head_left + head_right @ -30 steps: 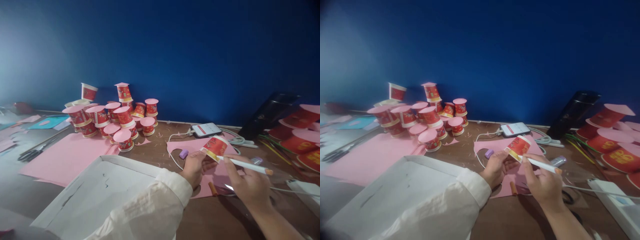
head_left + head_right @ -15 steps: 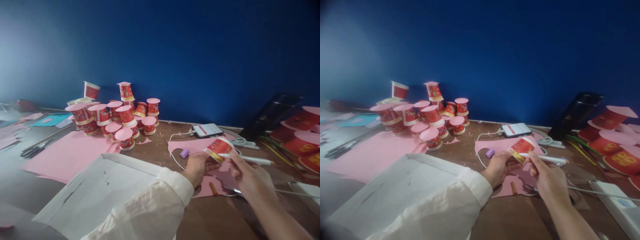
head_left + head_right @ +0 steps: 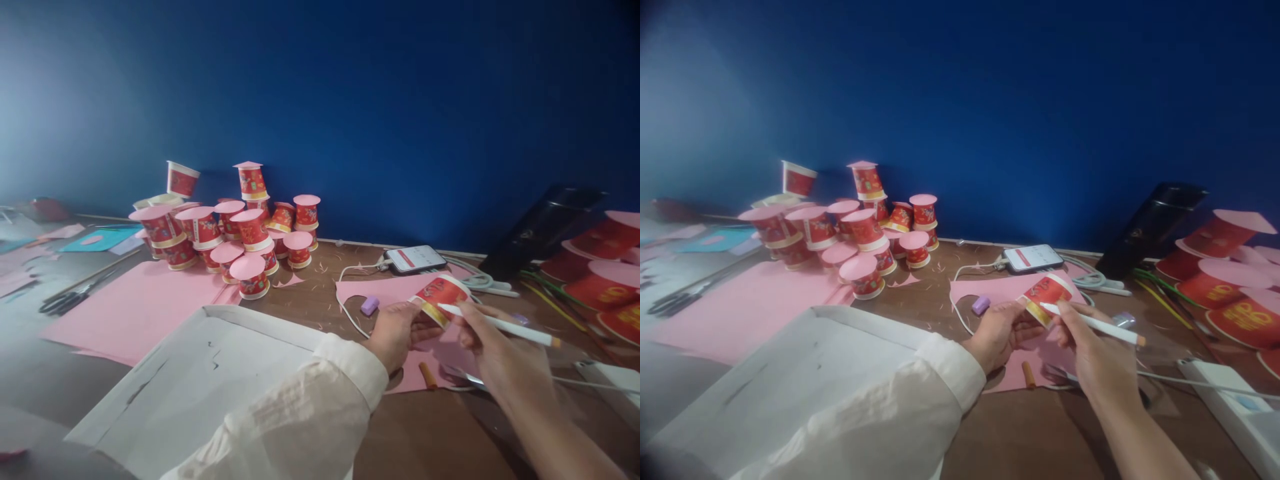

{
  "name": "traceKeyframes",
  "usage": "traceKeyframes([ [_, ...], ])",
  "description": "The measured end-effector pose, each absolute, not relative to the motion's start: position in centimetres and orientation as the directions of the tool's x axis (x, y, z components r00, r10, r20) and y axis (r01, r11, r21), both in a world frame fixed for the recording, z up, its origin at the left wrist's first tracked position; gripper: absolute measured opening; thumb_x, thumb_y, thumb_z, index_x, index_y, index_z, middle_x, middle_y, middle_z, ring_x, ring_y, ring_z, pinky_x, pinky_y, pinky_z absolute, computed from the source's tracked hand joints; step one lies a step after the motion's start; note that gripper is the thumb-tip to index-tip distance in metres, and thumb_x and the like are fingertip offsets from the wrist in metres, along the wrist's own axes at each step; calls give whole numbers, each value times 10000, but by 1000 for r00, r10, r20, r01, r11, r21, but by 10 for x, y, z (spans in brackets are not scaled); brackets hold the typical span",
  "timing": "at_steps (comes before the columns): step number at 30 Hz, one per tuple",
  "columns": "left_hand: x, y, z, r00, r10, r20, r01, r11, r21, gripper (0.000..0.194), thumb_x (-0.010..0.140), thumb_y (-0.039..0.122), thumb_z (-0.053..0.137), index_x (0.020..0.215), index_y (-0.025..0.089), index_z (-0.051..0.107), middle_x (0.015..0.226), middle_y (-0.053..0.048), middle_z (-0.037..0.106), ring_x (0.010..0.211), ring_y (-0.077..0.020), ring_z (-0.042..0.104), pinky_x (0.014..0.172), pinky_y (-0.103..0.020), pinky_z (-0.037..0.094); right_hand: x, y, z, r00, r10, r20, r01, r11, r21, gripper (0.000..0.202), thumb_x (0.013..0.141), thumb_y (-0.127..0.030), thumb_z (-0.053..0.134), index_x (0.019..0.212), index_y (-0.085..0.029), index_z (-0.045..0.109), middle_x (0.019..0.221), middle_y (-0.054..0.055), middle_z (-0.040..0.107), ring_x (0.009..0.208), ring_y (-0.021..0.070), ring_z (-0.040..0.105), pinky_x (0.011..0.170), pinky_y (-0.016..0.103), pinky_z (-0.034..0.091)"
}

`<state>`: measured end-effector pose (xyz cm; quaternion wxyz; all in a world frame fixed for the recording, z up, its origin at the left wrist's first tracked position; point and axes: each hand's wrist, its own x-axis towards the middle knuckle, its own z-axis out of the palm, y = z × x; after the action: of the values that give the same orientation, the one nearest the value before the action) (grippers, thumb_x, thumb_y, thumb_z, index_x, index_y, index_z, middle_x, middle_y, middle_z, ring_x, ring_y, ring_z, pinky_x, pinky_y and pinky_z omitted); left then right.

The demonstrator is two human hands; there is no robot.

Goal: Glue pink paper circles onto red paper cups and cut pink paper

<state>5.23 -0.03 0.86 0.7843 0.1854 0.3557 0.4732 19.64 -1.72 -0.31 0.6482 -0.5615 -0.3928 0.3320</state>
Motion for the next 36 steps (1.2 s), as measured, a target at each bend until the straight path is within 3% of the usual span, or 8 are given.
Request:
traceKeyframes([
  [4, 53, -2, 8, 301, 894, -334, -632, 449, 632, 263, 1016, 185, 572, 831, 112, 743, 838, -170, 781, 1014, -304, 799, 1120, -460, 576, 195, -27, 2, 393, 876, 279, 473, 67, -878, 422, 819, -669, 768, 825, -247, 786, 650, 29, 734, 630, 240, 715, 670, 395, 597],
  [7, 54, -2, 6, 294, 898, -327, -638, 439, 633, 226, 988, 194, 622, 813, 114, 741, 858, -178, 786, 1009, -313, 794, 1112, -476, 576, 192, -32, 5, 379, 856, 351, 600, 62, -797, 410, 852, -682, 703, 838, -279, 774, 655, 27, 741, 674, 284, 740, 753, 453, 585],
  [14, 53, -2, 6, 264, 902, -340, -646, 428, 633, 229, 1003, 220, 618, 832, 125, 737, 838, -158, 768, 1032, -300, 788, 1107, -444, 579, 186, -36, 12, 404, 844, 353, 587, 57, -808, 390, 840, -662, 685, 772, -281, 728, 632, 26, 725, 628, 263, 714, 718, 429, 570],
  [22, 54, 1, 3, 241, 902, -357, -666, 422, 615, 241, 1026, 176, 539, 883, 112, 721, 811, -145, 759, 991, -299, 795, 1135, -510, 569, 192, -33, 6, 433, 799, 417, 628, 64, -776, 420, 823, -696, 686, 792, -278, 698, 569, 19, 700, 515, 241, 652, 520, 378, 493],
  [31, 56, 0, -9, 306, 918, -251, -606, 391, 692, 204, 989, 236, 655, 853, 116, 748, 873, -166, 786, 1062, -334, 792, 1123, -501, 572, 191, -31, 2, 387, 840, 379, 585, 94, -806, 502, 840, -771, 677, 880, -273, 728, 611, 10, 714, 615, 259, 714, 681, 416, 565],
  [36, 57, 2, -14, 303, 924, -234, -607, 376, 700, 204, 976, 255, 679, 821, 129, 722, 863, -167, 788, 1072, -339, 790, 1111, -512, 577, 191, -32, 2, 373, 826, 423, 620, 117, -776, 492, 859, -771, 667, 866, -283, 729, 610, 14, 710, 608, 263, 697, 684, 424, 556],
])
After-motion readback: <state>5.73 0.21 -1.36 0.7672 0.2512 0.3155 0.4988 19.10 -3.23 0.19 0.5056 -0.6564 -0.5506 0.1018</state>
